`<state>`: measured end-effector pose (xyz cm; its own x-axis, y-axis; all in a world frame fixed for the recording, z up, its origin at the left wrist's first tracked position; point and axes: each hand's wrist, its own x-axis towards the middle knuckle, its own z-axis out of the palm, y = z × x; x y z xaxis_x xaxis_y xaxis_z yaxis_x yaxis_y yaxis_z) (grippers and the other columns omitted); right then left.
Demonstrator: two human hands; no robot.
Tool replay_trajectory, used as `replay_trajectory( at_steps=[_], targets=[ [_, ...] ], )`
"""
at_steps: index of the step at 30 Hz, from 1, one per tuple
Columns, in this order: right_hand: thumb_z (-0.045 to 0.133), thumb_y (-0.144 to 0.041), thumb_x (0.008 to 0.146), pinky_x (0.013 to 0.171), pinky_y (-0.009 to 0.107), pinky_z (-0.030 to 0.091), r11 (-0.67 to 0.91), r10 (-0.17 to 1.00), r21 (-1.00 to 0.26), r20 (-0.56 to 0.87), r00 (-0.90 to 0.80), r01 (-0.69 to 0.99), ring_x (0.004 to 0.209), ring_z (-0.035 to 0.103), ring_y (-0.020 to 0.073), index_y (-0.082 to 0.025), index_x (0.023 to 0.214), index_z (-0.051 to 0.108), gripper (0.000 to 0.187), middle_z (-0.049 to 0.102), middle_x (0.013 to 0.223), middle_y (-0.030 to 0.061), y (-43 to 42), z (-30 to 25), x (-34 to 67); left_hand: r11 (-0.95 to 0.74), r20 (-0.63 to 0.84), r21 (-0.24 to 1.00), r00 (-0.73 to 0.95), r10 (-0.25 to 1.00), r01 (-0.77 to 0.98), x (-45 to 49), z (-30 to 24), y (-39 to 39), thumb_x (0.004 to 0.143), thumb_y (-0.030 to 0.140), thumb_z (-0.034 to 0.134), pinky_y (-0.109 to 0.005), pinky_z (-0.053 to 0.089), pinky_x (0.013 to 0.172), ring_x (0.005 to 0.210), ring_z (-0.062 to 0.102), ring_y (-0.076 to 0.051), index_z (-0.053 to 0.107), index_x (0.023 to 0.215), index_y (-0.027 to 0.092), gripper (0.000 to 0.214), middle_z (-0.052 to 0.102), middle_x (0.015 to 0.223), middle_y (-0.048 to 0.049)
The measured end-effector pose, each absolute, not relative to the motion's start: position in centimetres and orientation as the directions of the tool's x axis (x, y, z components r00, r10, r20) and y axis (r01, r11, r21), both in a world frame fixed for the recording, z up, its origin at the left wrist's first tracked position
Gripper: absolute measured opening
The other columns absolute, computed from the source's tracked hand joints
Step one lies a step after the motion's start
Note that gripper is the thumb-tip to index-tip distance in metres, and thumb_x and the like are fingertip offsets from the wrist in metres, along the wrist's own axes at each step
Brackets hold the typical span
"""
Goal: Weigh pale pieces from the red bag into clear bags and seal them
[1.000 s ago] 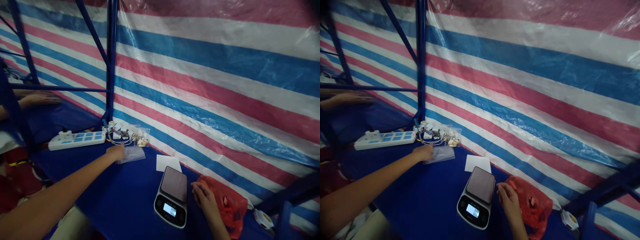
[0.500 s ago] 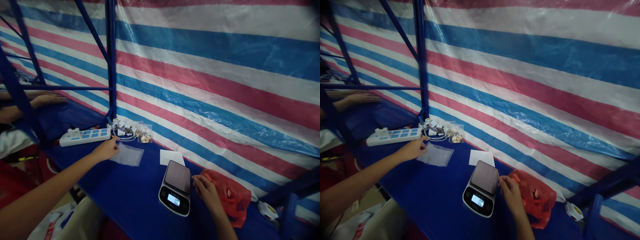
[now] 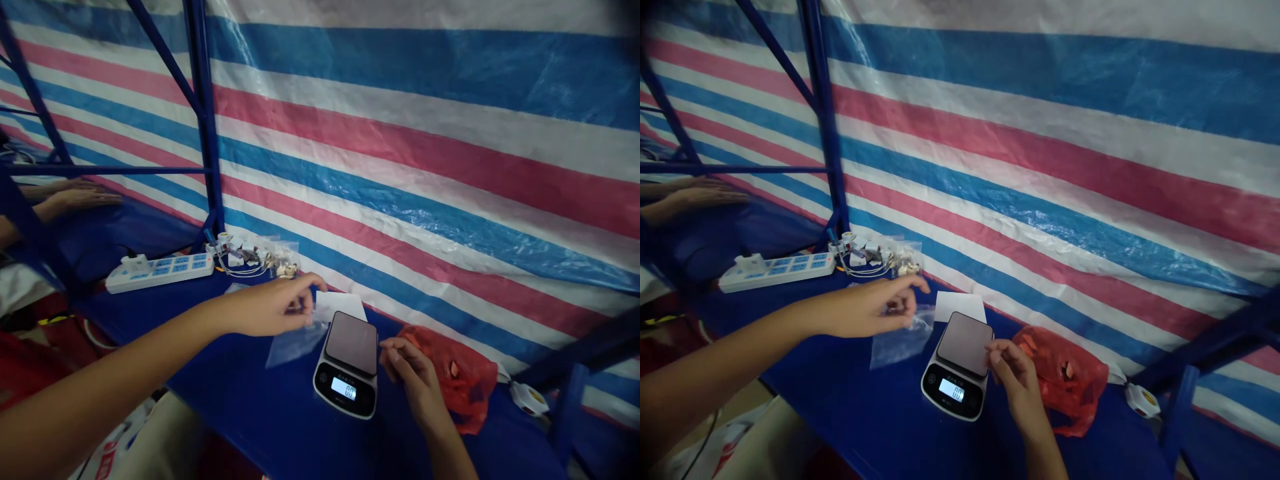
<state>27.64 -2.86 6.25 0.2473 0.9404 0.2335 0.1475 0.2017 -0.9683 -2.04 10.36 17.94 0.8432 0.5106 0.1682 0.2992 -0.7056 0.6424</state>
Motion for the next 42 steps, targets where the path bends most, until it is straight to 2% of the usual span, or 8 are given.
replay_trajectory(
  at_steps=[5, 11, 16, 19, 26, 32, 37, 42],
  targets=[
    [0.066, -0.035, 0.089, 0.095, 0.037, 0.045, 0.346, 0.890, -0.905, 0.400, 0.219, 0.249, 0.106, 0.059, 0.0245, -0.029, 0.111, 0.069, 0.023, 0.068, 0.113, 0.0067, -3.6, 6.7, 26.3, -0.447, 0.036, 0.888, 0.956, 0.293, 0.104, 6.4, 13.7, 11.5, 0.080, 0.036, 0.073, -0.027, 0.046, 0.069, 0.075, 0.063, -0.015, 0.043, 0.128, 0.025, 0.058, 0.066, 0.082, 0.0010],
    [0.064, -0.027, 0.087, 0.086, 0.034, 0.046, 0.245, 0.918, -0.883, 0.345, 0.198, 0.401, 0.094, 0.061, 0.0227, -0.024, 0.103, 0.066, 0.017, 0.067, 0.100, 0.0045, -2.7, 6.0, 26.6, -0.014, 0.032, 0.999, 0.970, 0.241, -0.030, 12.5, 7.0, 12.6, 0.070, 0.036, 0.084, -0.029, 0.046, 0.069, 0.075, 0.063, -0.015, 0.045, 0.127, 0.023, 0.070, 0.065, 0.082, 0.0008],
    [0.065, -0.028, 0.089, 0.088, 0.034, 0.047, 0.202, 0.917, -0.871, 0.329, 0.226, 0.448, 0.096, 0.060, 0.0219, -0.024, 0.102, 0.065, 0.013, 0.064, 0.098, 0.0046, -2.3, 5.3, 27.1, 0.236, 0.061, 0.960, 0.931, 0.359, -0.154, 12.1, 5.1, 12.2, 0.073, 0.044, 0.082, -0.030, 0.048, 0.078, 0.093, 0.063, -0.016, 0.048, 0.135, 0.026, 0.073, 0.062, 0.112, -0.0055],
    [0.067, -0.030, 0.089, 0.093, 0.037, 0.046, 0.241, 0.907, -0.871, 0.359, 0.221, 0.427, 0.103, 0.059, 0.0240, -0.025, 0.098, 0.067, 0.010, 0.063, 0.103, 0.0060, -2.3, 5.1, 27.3, 0.378, 0.033, 0.915, 0.961, 0.274, -0.140, 11.4, 4.6, 12.2, 0.073, 0.054, 0.080, -0.036, 0.050, 0.088, 0.105, 0.063, -0.021, 0.054, 0.134, 0.025, 0.072, 0.058, 0.126, -0.0103],
    [0.065, -0.031, 0.091, 0.107, 0.050, 0.040, 0.232, 0.938, -0.912, 0.302, 0.171, 0.337, 0.131, 0.048, 0.0312, -0.028, 0.091, 0.072, 0.008, 0.064, 0.118, 0.0101, -2.5, 5.1, 27.1, 0.546, 0.029, 0.838, 0.999, -0.030, -0.008, 11.6, 4.3, 11.4, 0.072, 0.051, 0.081, -0.046, 0.053, 0.092, 0.101, 0.065, -0.023, 0.052, 0.138, 0.029, 0.075, 0.063, 0.108, -0.0052],
    [0.063, -0.032, 0.090, 0.113, 0.051, 0.034, 0.253, 0.933, -0.869, 0.335, 0.129, 0.426, 0.138, 0.043, 0.0321, -0.028, 0.104, 0.073, 0.018, 0.060, 0.131, 0.0103, -2.8, 5.3, 26.7, 0.592, 0.078, 0.805, 0.997, -0.017, -0.052, 12.5, 3.6, 10.1, 0.074, 0.053, 0.078, -0.045, 0.051, 0.094, 0.094, 0.064, -0.020, 0.061, 0.123, 0.023, 0.060, 0.062, 0.101, -0.0039],
    [0.061, -0.032, 0.093, 0.104, 0.049, 0.042, 0.262, 0.893, -0.774, 0.420, 0.160, 0.576, 0.125, 0.053, 0.0293, -0.024, 0.095, 0.072, 0.013, 0.066, 0.116, 0.0095, -2.9, 5.4, 26.1, 0.705, 0.080, 0.708, 0.996, -0.036, -0.031, 13.3, 2.7, 9.3, 0.077, 0.066, 0.065, -0.042, 0.051, 0.088, 0.084, 0.061, -0.019, 0.067, 0.095, 0.016, 0.053, 0.064, 0.087, -0.0051],
    [0.064, -0.026, 0.090, 0.078, 0.036, 0.050, 0.284, 0.809, -0.620, 0.565, 0.165, 0.732, 0.088, 0.061, 0.0217, -0.022, 0.102, 0.069, 0.014, 0.065, 0.092, 0.0063, -3.3, 5.6, 25.7, 0.720, -0.024, 0.694, 0.999, 0.037, -0.010, 13.6, 2.8, 8.6, 0.077, 0.070, 0.062, -0.035, 0.050, 0.080, 0.077, 0.058, -0.016, 0.067, 0.087, 0.015, 0.056, 0.062, 0.082, -0.0045]
  ],
)
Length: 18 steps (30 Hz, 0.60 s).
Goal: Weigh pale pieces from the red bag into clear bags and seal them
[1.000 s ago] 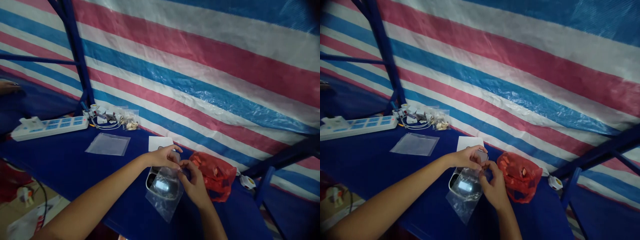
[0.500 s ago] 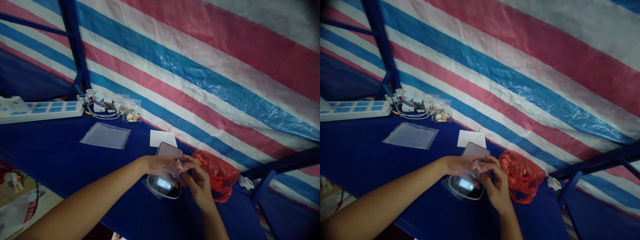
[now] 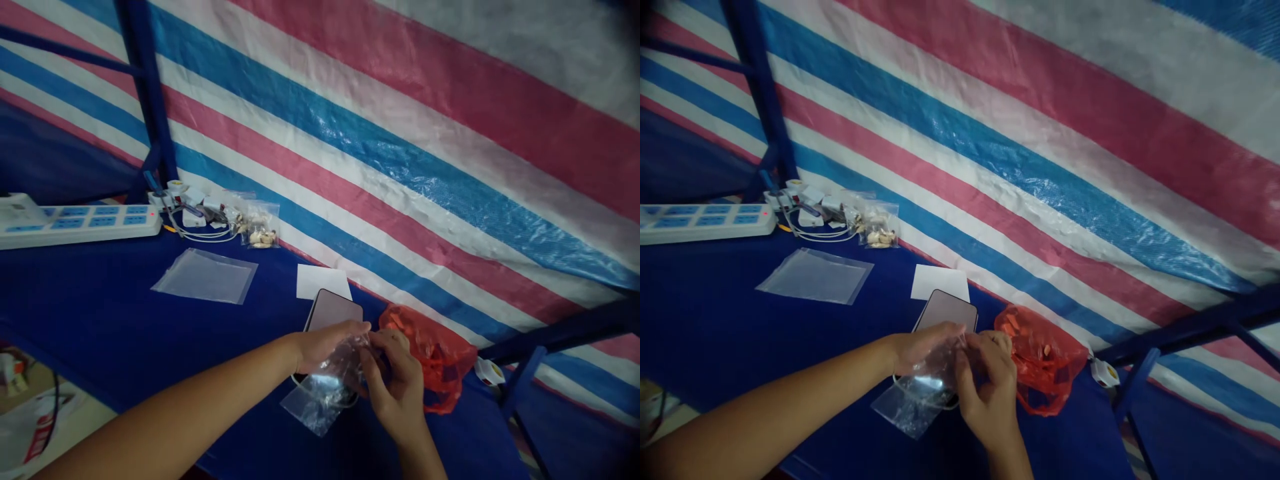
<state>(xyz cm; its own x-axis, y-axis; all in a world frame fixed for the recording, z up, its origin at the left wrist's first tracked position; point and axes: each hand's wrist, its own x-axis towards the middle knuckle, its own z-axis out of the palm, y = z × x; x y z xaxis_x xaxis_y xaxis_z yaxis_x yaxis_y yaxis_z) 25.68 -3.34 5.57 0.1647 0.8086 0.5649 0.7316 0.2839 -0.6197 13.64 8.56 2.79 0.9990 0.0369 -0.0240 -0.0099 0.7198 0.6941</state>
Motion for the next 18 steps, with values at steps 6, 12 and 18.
replay_trajectory(
  at_steps=[6, 12, 18],
  targets=[
    [0.058, -0.027, 0.094, 0.061, 0.026, 0.049, 0.257, 0.913, -0.790, 0.388, 0.128, 0.557, 0.068, 0.062, 0.0158, -0.020, 0.098, 0.067, 0.012, 0.066, 0.079, 0.0026, -3.7, 5.8, 25.5, 0.637, -0.050, 0.771, 0.998, 0.025, 0.023, 13.8, 2.5, 8.5, 0.079, 0.070, 0.060, -0.042, 0.052, 0.081, 0.071, 0.058, -0.018, 0.069, 0.091, 0.015, 0.056, 0.061, 0.076, -0.0043],
    [0.061, -0.042, 0.094, 0.048, 0.021, 0.041, 0.080, 0.992, -0.951, 0.105, 0.071, 0.299, 0.053, 0.050, 0.0104, -0.017, 0.095, 0.068, 0.026, 0.063, 0.074, 0.0023, -4.0, 6.2, 25.5, 0.577, -0.032, 0.811, 0.992, -0.122, 0.097, 14.3, 1.3, 8.5, 0.069, 0.081, 0.061, -0.050, 0.055, 0.083, 0.085, 0.066, -0.029, 0.071, 0.087, 0.015, 0.069, 0.064, 0.073, -0.0076],
    [0.071, -0.058, 0.081, 0.049, 0.027, 0.049, -0.069, 0.993, -0.965, -0.042, 0.110, 0.255, 0.063, 0.062, 0.0194, -0.017, 0.101, 0.072, 0.045, 0.071, 0.089, 0.0112, -4.8, 6.0, 26.2, 0.542, 0.010, 0.834, 0.981, -0.192, 0.098, 13.9, 2.9, 8.5, 0.066, 0.074, 0.071, -0.045, 0.057, 0.078, 0.081, 0.068, -0.027, 0.073, 0.092, 0.017, 0.063, 0.065, 0.076, -0.0056]
  ],
)
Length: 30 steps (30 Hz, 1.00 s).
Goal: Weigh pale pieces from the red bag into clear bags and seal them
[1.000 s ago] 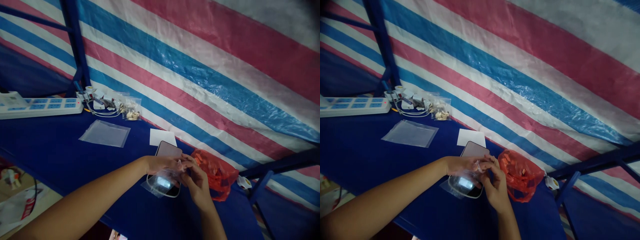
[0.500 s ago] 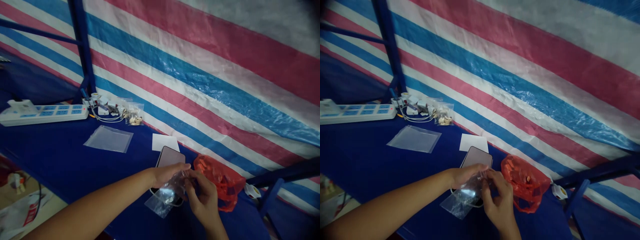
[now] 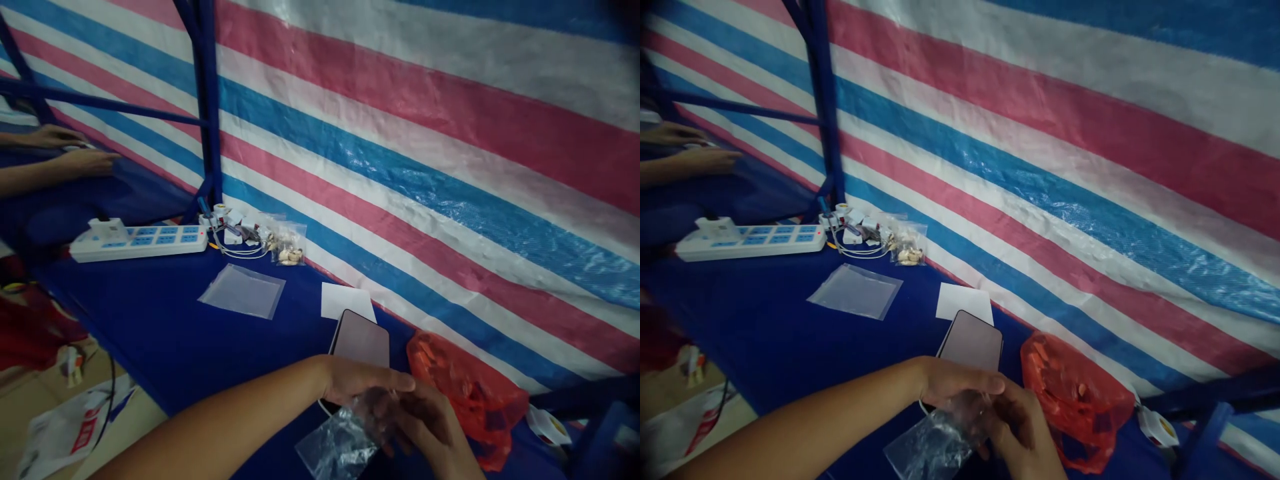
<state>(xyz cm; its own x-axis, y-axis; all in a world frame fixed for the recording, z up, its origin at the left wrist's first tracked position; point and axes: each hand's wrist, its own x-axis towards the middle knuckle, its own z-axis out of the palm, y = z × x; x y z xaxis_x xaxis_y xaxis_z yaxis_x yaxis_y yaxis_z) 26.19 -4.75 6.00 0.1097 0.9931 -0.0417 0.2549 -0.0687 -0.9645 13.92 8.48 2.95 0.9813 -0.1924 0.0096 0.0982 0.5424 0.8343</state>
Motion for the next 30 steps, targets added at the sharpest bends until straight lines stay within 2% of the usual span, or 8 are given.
replay_trajectory(
  at_steps=[3, 5, 7, 11, 13, 20, 25, 30],
  targets=[
    [0.073, -0.059, 0.077, 0.056, 0.032, 0.055, -0.079, 0.984, -0.954, -0.028, 0.175, 0.288, 0.079, 0.069, 0.0267, -0.019, 0.108, 0.072, 0.051, 0.072, 0.102, 0.0143, -5.1, 5.8, 26.1, 0.470, 0.109, 0.882, 0.961, -0.253, 0.024, 13.7, 4.2, 8.4, 0.075, 0.055, 0.073, -0.039, 0.056, 0.075, 0.088, 0.069, -0.025, 0.072, 0.107, 0.018, 0.049, 0.067, 0.093, -0.0051],
    [0.074, -0.057, 0.076, 0.064, 0.036, 0.058, -0.067, 0.983, -0.943, -0.007, 0.184, 0.325, 0.089, 0.069, 0.0300, -0.020, 0.115, 0.071, 0.053, 0.072, 0.109, 0.0151, -5.3, 5.8, 26.0, 0.451, 0.141, 0.892, 0.961, -0.237, -0.020, 13.8, 4.3, 8.5, 0.076, 0.050, 0.073, -0.036, 0.055, 0.073, 0.088, 0.069, -0.023, 0.070, 0.114, 0.020, 0.049, 0.067, 0.101, -0.0045],
    [0.074, -0.054, 0.078, 0.071, 0.039, 0.059, -0.047, 0.983, -0.929, 0.022, 0.181, 0.366, 0.097, 0.069, 0.0315, -0.022, 0.120, 0.069, 0.053, 0.071, 0.115, 0.0151, -5.4, 5.9, 26.0, 0.445, 0.132, 0.895, 0.966, -0.221, -0.021, 14.0, 3.7, 8.5, 0.075, 0.051, 0.073, -0.034, 0.054, 0.071, 0.083, 0.068, -0.021, 0.069, 0.115, 0.020, 0.051, 0.067, 0.102, -0.0044],
    [0.071, -0.051, 0.082, 0.079, 0.041, 0.059, 0.002, 0.986, -0.891, 0.078, 0.147, 0.454, 0.104, 0.068, 0.0319, -0.023, 0.122, 0.069, 0.049, 0.070, 0.121, 0.0146, -5.5, 6.4, 26.1, 0.420, 0.031, 0.906, 0.980, -0.195, 0.055, 14.4, 2.3, 8.8, 0.072, 0.056, 0.075, -0.034, 0.052, 0.065, 0.067, 0.065, -0.019, 0.070, 0.109, 0.019, 0.052, 0.063, 0.079, -0.0016],
    [0.072, -0.051, 0.082, 0.083, 0.042, 0.059, 0.021, 0.987, -0.866, 0.097, 0.127, 0.499, 0.106, 0.067, 0.0318, -0.023, 0.121, 0.070, 0.048, 0.070, 0.122, 0.0145, -5.4, 6.7, 26.0, 0.419, 0.023, 0.906, 0.979, -0.202, 0.065, 14.4, 2.0, 8.9, 0.071, 0.056, 0.076, -0.034, 0.053, 0.065, 0.065, 0.064, -0.018, 0.069, 0.107, 0.019, 0.052, 0.062, 0.075, -0.0003],
    [0.064, -0.057, 0.087, 0.092, 0.041, 0.057, 0.068, 0.991, -0.770, 0.126, 0.047, 0.634, 0.107, 0.068, 0.0292, -0.024, 0.117, 0.073, 0.045, 0.071, 0.121, 0.0127, -5.4, 8.0, 25.3, 0.392, 0.023, 0.918, 0.979, -0.202, 0.059, 14.2, 2.3, 8.8, 0.067, 0.055, 0.082, -0.031, 0.051, 0.065, 0.065, 0.064, -0.016, 0.068, 0.104, 0.019, 0.053, 0.066, 0.077, 0.0000],
    [0.069, -0.051, 0.085, 0.090, 0.042, 0.059, 0.052, 0.989, -0.792, 0.125, 0.078, 0.608, 0.109, 0.068, 0.0301, -0.028, 0.119, 0.071, 0.041, 0.071, 0.121, 0.0108, -6.0, 7.2, 26.3, 0.380, 0.021, 0.923, 0.982, -0.187, 0.053, 13.7, 2.9, 8.7, 0.067, 0.063, 0.079, -0.034, 0.050, 0.064, 0.063, 0.062, -0.017, 0.068, 0.107, 0.022, 0.059, 0.059, 0.076, 0.0013],
    [0.072, -0.048, 0.084, 0.092, 0.043, 0.057, 0.081, 0.958, -0.816, 0.223, 0.182, 0.573, 0.109, 0.068, 0.0306, -0.027, 0.116, 0.072, 0.038, 0.072, 0.119, 0.0104, -5.7, 6.3, 25.9, 0.461, -0.033, 0.885, 0.996, -0.088, 0.070, 13.2, 2.9, 8.8, 0.066, 0.057, 0.082, -0.035, 0.051, 0.073, 0.070, 0.062, -0.016, 0.065, 0.107, 0.021, 0.058, 0.061, 0.082, -0.0001]
  ],
)
